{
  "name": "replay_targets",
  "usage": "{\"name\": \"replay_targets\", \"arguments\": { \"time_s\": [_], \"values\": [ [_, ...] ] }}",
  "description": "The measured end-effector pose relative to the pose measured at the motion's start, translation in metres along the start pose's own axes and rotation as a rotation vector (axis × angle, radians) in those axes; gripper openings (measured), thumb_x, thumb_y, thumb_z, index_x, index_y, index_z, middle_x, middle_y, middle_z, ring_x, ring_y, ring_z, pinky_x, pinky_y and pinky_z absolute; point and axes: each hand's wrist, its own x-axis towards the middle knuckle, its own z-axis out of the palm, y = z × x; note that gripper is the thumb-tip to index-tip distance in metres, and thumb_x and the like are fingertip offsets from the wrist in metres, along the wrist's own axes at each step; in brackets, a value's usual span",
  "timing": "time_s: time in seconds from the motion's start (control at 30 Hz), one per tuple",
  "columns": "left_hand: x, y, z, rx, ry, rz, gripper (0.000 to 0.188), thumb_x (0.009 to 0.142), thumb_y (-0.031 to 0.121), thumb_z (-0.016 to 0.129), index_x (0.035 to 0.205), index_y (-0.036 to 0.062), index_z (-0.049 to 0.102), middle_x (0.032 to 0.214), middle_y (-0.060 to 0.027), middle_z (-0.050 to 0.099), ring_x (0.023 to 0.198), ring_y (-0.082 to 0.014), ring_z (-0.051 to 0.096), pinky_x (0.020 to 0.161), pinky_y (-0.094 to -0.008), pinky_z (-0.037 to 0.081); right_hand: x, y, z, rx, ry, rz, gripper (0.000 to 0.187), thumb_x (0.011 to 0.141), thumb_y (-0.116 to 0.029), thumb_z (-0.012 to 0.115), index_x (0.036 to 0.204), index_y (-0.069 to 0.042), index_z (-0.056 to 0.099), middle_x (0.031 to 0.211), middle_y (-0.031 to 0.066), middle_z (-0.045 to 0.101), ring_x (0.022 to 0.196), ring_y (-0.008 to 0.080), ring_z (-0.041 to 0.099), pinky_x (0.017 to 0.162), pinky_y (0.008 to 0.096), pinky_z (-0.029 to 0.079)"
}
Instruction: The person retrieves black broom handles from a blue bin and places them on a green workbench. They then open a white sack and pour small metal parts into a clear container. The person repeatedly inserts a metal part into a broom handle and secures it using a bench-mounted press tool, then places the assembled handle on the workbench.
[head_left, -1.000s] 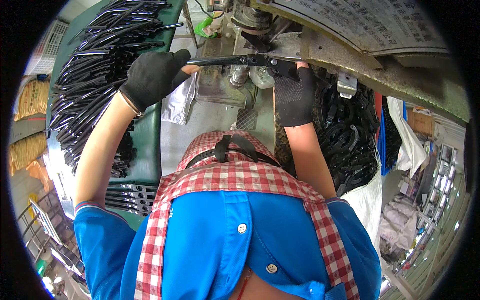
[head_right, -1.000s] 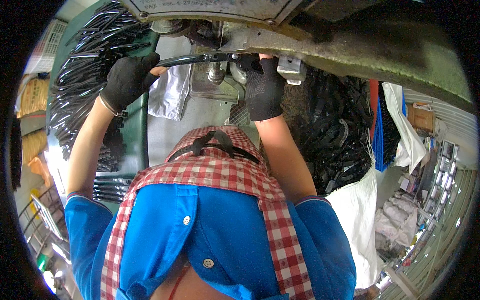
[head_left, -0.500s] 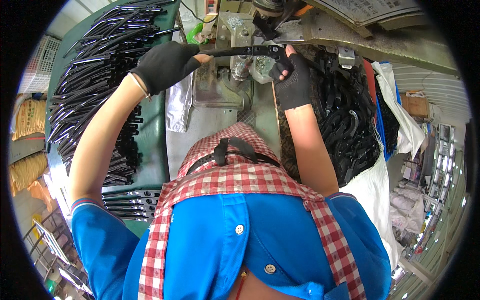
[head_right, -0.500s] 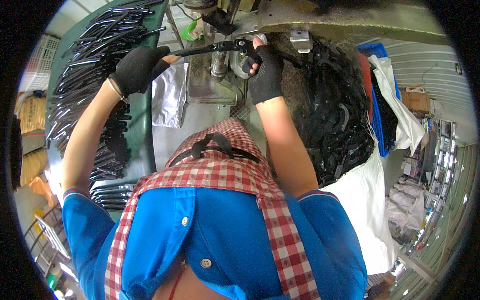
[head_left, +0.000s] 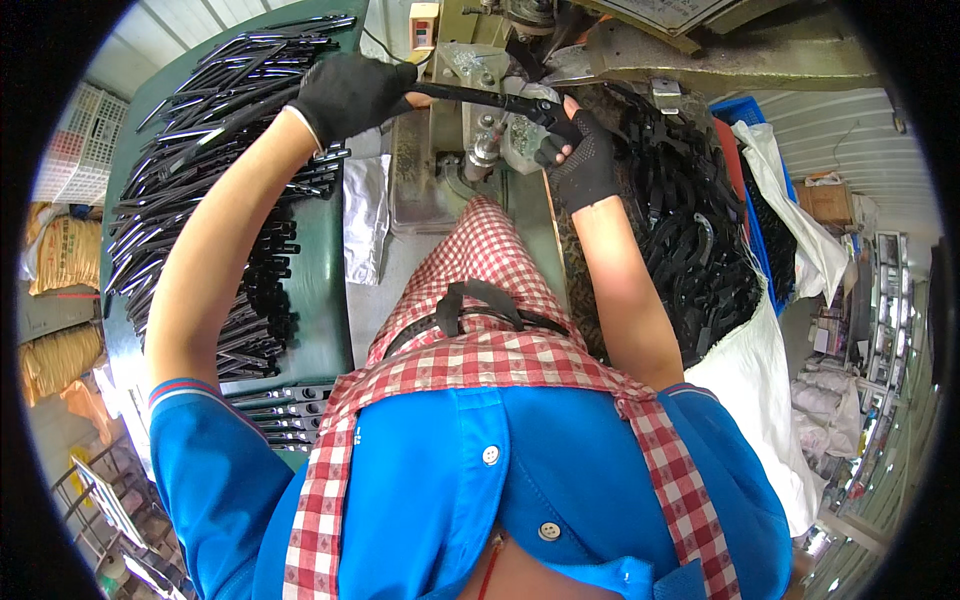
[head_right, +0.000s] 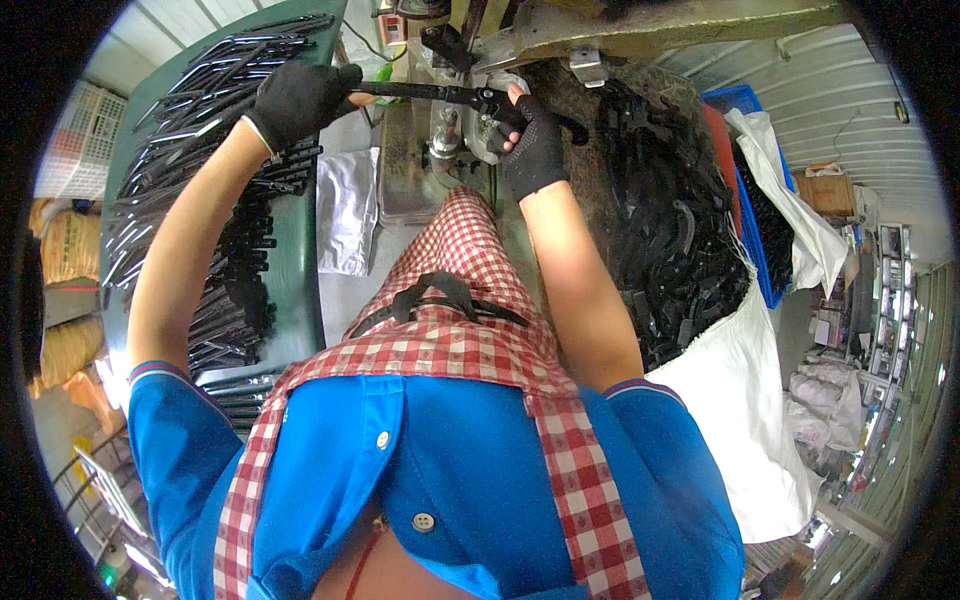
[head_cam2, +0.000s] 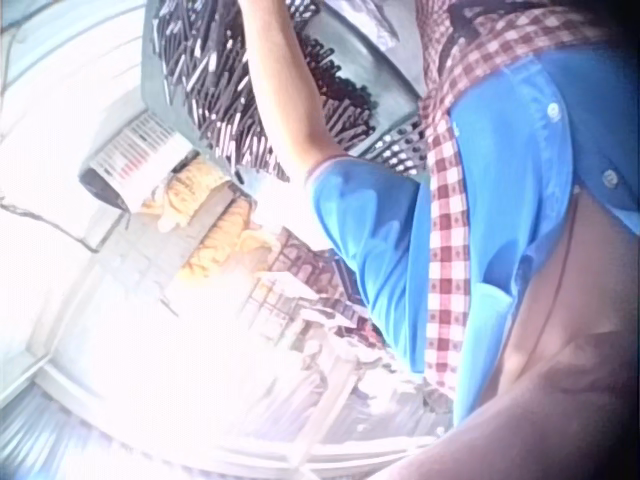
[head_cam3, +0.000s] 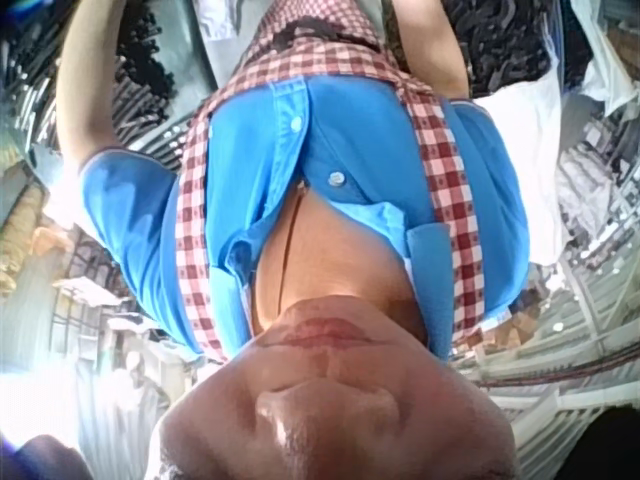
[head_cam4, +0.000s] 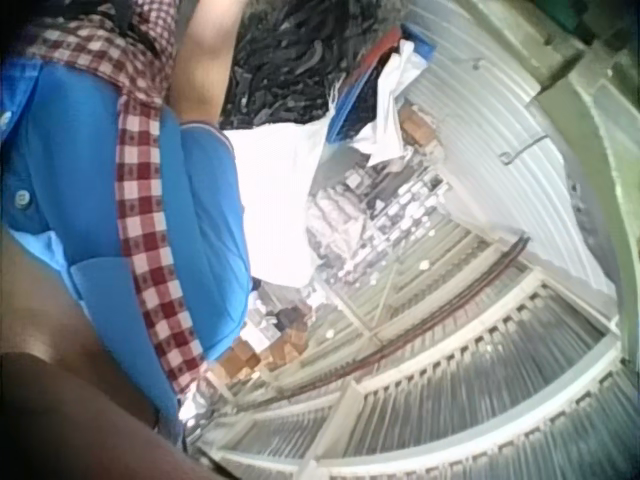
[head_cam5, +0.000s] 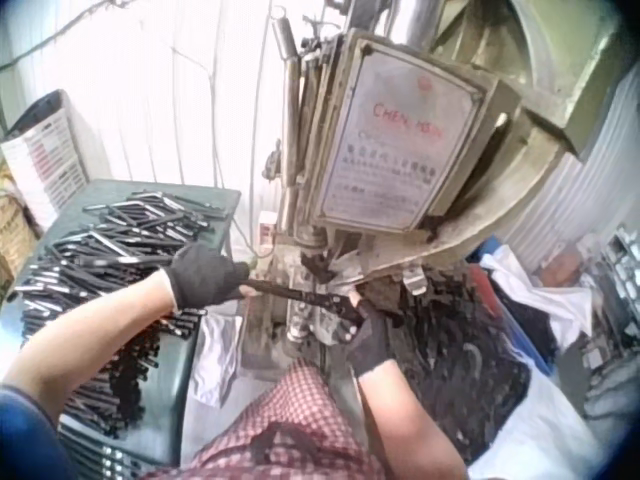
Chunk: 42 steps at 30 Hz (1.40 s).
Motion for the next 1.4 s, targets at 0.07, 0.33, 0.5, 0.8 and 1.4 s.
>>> {"name": "replay_targets", "arguments": {
  "time_s": [0.07, 0.33, 0.5, 0.8, 1.4],
  "values": [
    [0.005, -0.004, -0.003, -0.01, -0.034, 0.025, 0.039, 0.089, 0.048, 0.051, 0.088, 0.0106, 0.061, 0.064, -0.0145, 0.06, 0.058, -0.0353, 0.061, 0.051, -0.0435, 0.047, -0.001, 0.003, 0.001, 0.015, 0.06, -0.02, 0.025, 0.089, -0.023, 0.056, 0.111, -0.012, 0.054, 0.052, -0.002, 0.04, 0.042, 0.011, 0.034, 0.044, 0.0272, 0.028],
    [-0.012, 0.011, 0.008, -0.123, -0.159, -0.054, 0.044, 0.09, 0.052, 0.048, 0.09, 0.0084, 0.058, 0.065, -0.0171, 0.061, 0.063, -0.0382, 0.062, 0.056, -0.047, 0.048, 0.004, -0.002, -0.002, 0.018, 0.028, 0.047, 0.013, 0.087, -0.02, 0.059, 0.09, -0.008, 0.056, 0.051, -0.0011, 0.038, 0.04, 0.0102, 0.032, 0.043, 0.0253, 0.025],
    [0.002, 0.001, 0.014, -0.054, -0.102, 0.011, 0.045, 0.089, 0.054, 0.047, 0.09, 0.0094, 0.057, 0.063, -0.0133, 0.061, 0.062, -0.0351, 0.063, 0.055, -0.0453, 0.048, 0.013, 0.006, -0.023, 0.009, -0.047, 0.164, 0.017, 0.087, -0.023, 0.059, 0.09, -0.006, 0.061, 0.053, -0.0028, 0.044, 0.042, 0.0091, 0.038, 0.04, 0.0252, 0.03],
    [-0.006, 0.002, 0.026, -0.116, -0.195, -0.004, 0.039, 0.089, 0.05, 0.052, 0.089, 0.0105, 0.056, 0.064, -0.0143, 0.06, 0.062, -0.0366, 0.061, 0.055, -0.0472, 0.047, 0.019, 0.0, -0.032, -0.089, -0.129, 0.145, 0.022, 0.088, -0.026, 0.062, 0.095, -0.005, 0.06, 0.063, -0.0011, 0.051, 0.05, 0.0087, 0.045, 0.045, 0.0236, 0.036],
    [0.0, 0.016, 0.016, -0.283, -0.037, 0.018, 0.04, 0.085, 0.043, 0.06, 0.103, 0.0084, 0.056, 0.078, -0.0156, 0.063, 0.07, -0.0375, 0.062, 0.058, -0.0439, 0.049, 0.006, 0.046, -0.078, -0.441, 0.043, 0.013, 0.009, 0.084, -0.011, 0.063, 0.087, -0.005, 0.056, 0.071, 0.0008, 0.053, 0.06, 0.0096, 0.053, 0.055, 0.0264, 0.045]
  ]
}}
